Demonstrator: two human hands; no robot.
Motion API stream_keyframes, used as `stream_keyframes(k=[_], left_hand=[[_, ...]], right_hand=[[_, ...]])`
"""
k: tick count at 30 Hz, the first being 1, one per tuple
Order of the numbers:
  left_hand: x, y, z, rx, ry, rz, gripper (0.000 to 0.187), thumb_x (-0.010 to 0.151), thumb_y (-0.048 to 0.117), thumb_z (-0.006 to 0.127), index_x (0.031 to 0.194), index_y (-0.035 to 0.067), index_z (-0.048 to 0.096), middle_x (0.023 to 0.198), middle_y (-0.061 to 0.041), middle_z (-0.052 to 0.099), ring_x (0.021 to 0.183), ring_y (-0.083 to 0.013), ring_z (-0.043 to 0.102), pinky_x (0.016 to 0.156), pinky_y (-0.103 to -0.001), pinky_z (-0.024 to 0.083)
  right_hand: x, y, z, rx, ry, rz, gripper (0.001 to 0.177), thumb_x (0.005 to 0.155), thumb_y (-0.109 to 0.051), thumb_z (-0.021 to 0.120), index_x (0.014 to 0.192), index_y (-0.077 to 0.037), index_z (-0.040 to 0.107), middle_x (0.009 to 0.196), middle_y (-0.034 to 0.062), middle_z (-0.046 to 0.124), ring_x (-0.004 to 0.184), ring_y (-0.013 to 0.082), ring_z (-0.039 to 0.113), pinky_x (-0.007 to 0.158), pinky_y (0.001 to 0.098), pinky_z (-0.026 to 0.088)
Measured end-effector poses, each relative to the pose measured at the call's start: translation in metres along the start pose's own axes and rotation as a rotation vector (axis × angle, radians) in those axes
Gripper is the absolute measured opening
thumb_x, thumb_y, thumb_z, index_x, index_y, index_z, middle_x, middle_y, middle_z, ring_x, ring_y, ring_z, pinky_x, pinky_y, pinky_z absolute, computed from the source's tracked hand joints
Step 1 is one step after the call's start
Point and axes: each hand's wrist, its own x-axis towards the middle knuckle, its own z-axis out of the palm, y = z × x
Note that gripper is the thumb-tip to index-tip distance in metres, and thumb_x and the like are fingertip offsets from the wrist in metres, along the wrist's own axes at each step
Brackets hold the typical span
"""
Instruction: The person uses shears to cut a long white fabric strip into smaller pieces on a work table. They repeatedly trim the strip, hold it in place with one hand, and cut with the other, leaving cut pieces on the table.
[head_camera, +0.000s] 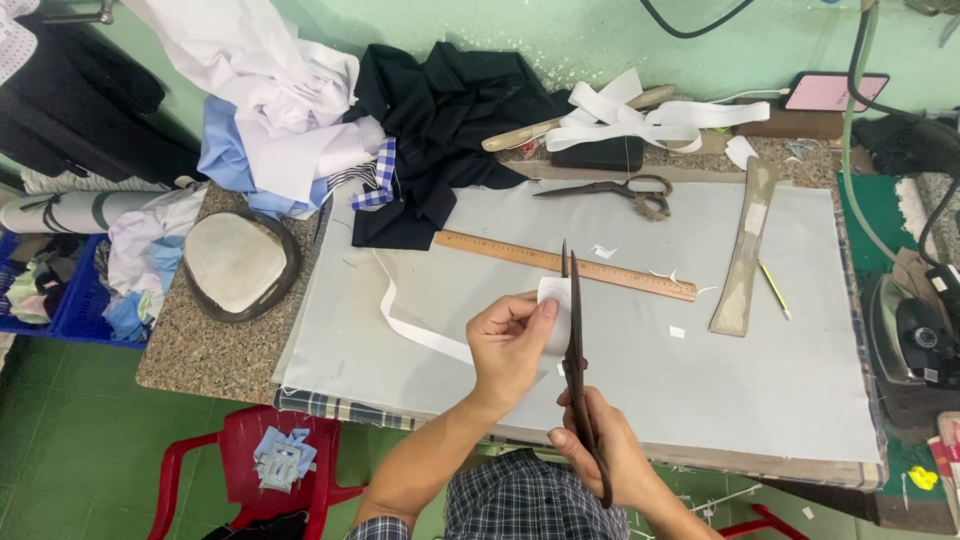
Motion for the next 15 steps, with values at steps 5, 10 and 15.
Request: stream_keyframes(k=[5, 10, 15], left_hand=[[0.000, -0.001, -0.001, -0.040, -0.014, -0.001, 0.021, 0.093, 0.007, 0.075, 0.074, 0.006, 0.064, 0.076, -0.003, 0.069, 0.064, -0.0060, 0.053, 0.058, -0.022, 0.042], [0.001, 0.000, -0.003, -0.037, -0.021, 0.011, 0.021, 0.093, 0.006, 0.075, 0.075, 0.005, 0.064, 0.079, -0.004, 0.070, 0.066, -0.0052, 0.052, 0.059, -0.022, 0.042], [0.001, 0.004, -0.005, -0.036, -0.040, 0.010, 0.018, 0.093, 0.007, 0.076, 0.077, 0.006, 0.066, 0.078, -0.003, 0.070, 0.067, -0.0057, 0.055, 0.060, -0.023, 0.044]], right_hand=[[-0.001, 0.000, -0.001, -0.009, 0.011, 0.018, 0.040, 0.095, -0.041, 0.064, 0.112, -0.005, 0.056, 0.063, -0.0042, 0.043, 0.050, 0.0103, 0.041, 0.048, 0.0287, 0.033], [0.000, -0.006, -0.002, -0.023, -0.008, 0.025, 0.038, 0.096, -0.040, 0.065, 0.111, -0.006, 0.056, 0.062, -0.0044, 0.043, 0.050, 0.0107, 0.041, 0.048, 0.0292, 0.033], [0.001, -0.014, -0.004, 0.001, -0.020, 0.005, 0.034, 0.097, -0.036, 0.064, 0.109, -0.005, 0.056, 0.056, -0.0064, 0.040, 0.045, 0.0080, 0.038, 0.045, 0.0278, 0.030]])
